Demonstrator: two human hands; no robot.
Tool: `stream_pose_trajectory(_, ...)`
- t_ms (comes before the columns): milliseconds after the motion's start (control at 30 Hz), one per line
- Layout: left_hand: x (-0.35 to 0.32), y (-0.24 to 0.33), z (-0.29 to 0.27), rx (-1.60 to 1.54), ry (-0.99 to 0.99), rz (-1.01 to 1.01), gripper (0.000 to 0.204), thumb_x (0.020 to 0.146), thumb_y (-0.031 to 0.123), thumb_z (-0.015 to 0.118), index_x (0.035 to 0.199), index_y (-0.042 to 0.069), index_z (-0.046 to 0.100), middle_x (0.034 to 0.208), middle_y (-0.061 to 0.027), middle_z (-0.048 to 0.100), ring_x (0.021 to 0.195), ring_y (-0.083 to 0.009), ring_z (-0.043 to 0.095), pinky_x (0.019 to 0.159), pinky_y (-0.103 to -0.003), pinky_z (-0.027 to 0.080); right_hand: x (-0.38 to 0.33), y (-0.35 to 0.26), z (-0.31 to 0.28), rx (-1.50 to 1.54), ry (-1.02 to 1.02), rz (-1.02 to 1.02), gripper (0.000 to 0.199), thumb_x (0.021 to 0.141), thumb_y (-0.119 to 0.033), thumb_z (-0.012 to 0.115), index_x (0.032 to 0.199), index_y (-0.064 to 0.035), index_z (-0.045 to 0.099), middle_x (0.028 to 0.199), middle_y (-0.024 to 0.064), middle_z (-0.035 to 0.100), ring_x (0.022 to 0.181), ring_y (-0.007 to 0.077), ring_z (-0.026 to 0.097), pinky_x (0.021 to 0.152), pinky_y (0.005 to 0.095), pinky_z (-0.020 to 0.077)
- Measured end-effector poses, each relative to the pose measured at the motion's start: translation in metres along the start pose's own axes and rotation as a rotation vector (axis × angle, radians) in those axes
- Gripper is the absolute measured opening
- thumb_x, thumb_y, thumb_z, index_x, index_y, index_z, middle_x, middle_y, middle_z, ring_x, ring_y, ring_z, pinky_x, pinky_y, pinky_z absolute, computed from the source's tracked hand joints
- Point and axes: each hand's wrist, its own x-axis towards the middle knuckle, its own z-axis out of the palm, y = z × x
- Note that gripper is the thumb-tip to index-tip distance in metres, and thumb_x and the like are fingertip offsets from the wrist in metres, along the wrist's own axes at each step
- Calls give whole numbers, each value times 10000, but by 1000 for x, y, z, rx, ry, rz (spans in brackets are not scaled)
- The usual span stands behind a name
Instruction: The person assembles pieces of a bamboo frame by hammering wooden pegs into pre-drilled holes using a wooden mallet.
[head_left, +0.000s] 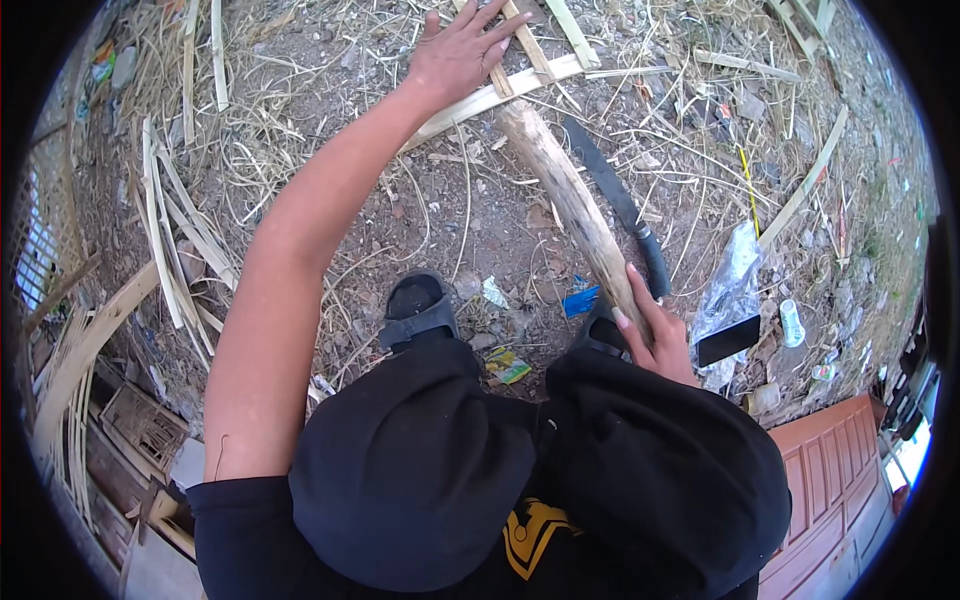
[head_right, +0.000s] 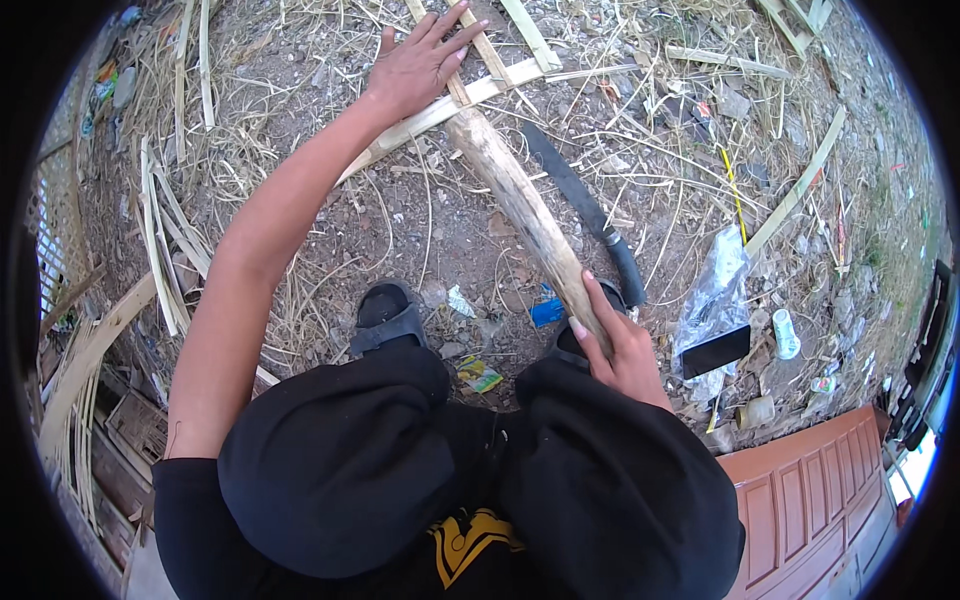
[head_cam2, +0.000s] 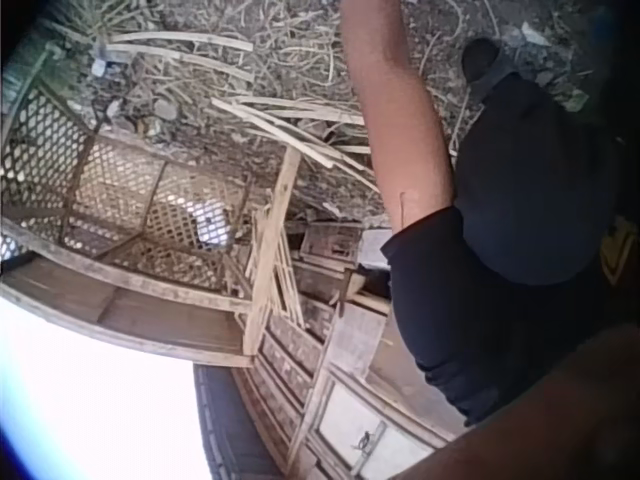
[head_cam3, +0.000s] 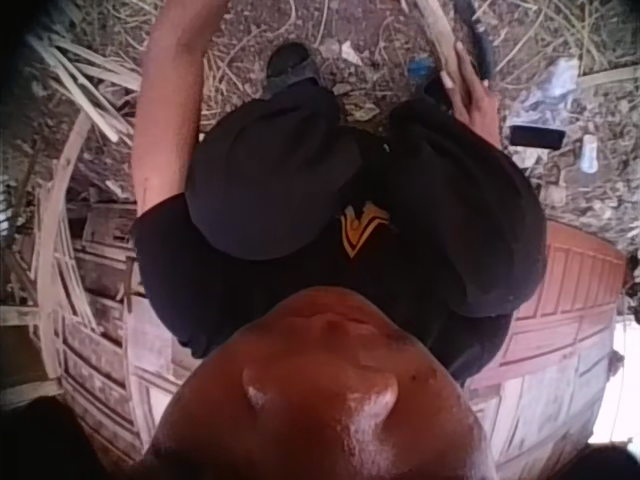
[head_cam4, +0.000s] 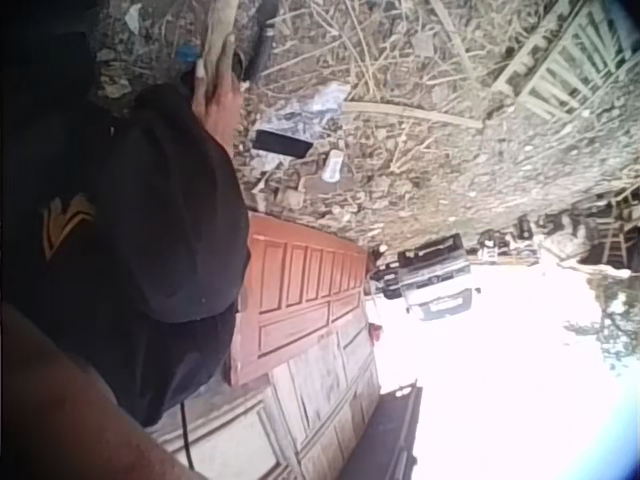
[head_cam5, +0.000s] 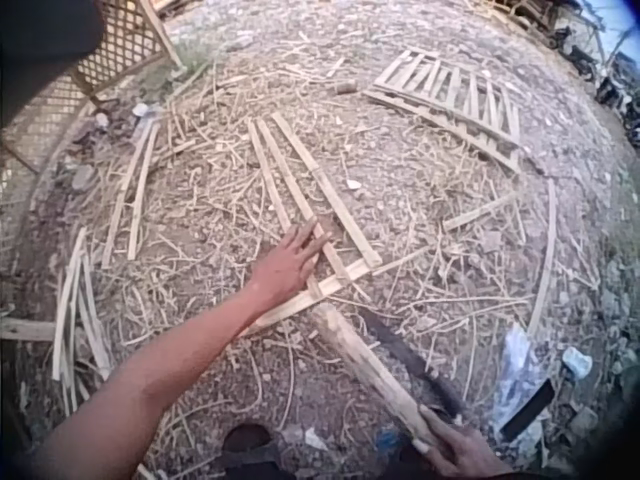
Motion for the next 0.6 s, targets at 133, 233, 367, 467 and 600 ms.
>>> stream_pose_trajectory(133, 4, -8, 9, 104, 154, 79, 569, 1058, 282, 408, 1612, 233, 290, 1691, -125, 182, 1512, -377, 286, 1185, -453, 392, 32, 5, 5, -24, 14, -25, 612, 988, -163, 637, 1559, -115, 423, 1014, 285, 706, 950, 437, 709, 858, 423, 535)
stream_pose_trajectory(233, 3, 3, 3, -96, 22, -21, 560, 1053, 309, 432, 1602, 279, 322, 1666, -115, 268, 1525, -348, 274, 1230, -494, 290, 20, 4, 0, 34, 3, 43, 620, 992, -176, 634, 1568, -122, 411, 991, 281, 703, 933, 391, 717, 869, 419, 523)
stream_pose_trajectory(367, 1, 6, 15, 248, 59, -61, 538, 1107, 349, 266, 1611, 480, 130, 1721, 103, 75, 1529, -223, 293, 1198, -706, 210, 2, -5, -21, 7, 119, 87, 616, 999, -168, 610, 1578, -127, 404, 831, 194, 676, 700, 215, 654, 721, 360, 526)
stream_pose_trajectory(467, 1, 2, 23, 264, 133, -34, 538, 1107, 351, 262, 1610, 486, 129, 1721, 92, 86, 1522, -231, 306, 1196, -709, 208, -1, -19, -49, 70, 173, 141, 679, 992, -158, 609, 1613, -137, 335, 791, 74, 663, 575, 98, 539, 581, 292, 487)
stream_pose_trajectory(600, -1, -7, 7, 324, 78, -63, 525, 1107, 386, 260, 1605, 500, 140, 1718, 75, 119, 1525, -234, 297, 1196, -697, 208, 2, -77, -93, 104, 114, 204, 749, 989, -154, 644, 1635, -147, 263, 1098, 107, 703, 623, 85, 568, 585, 271, 498)
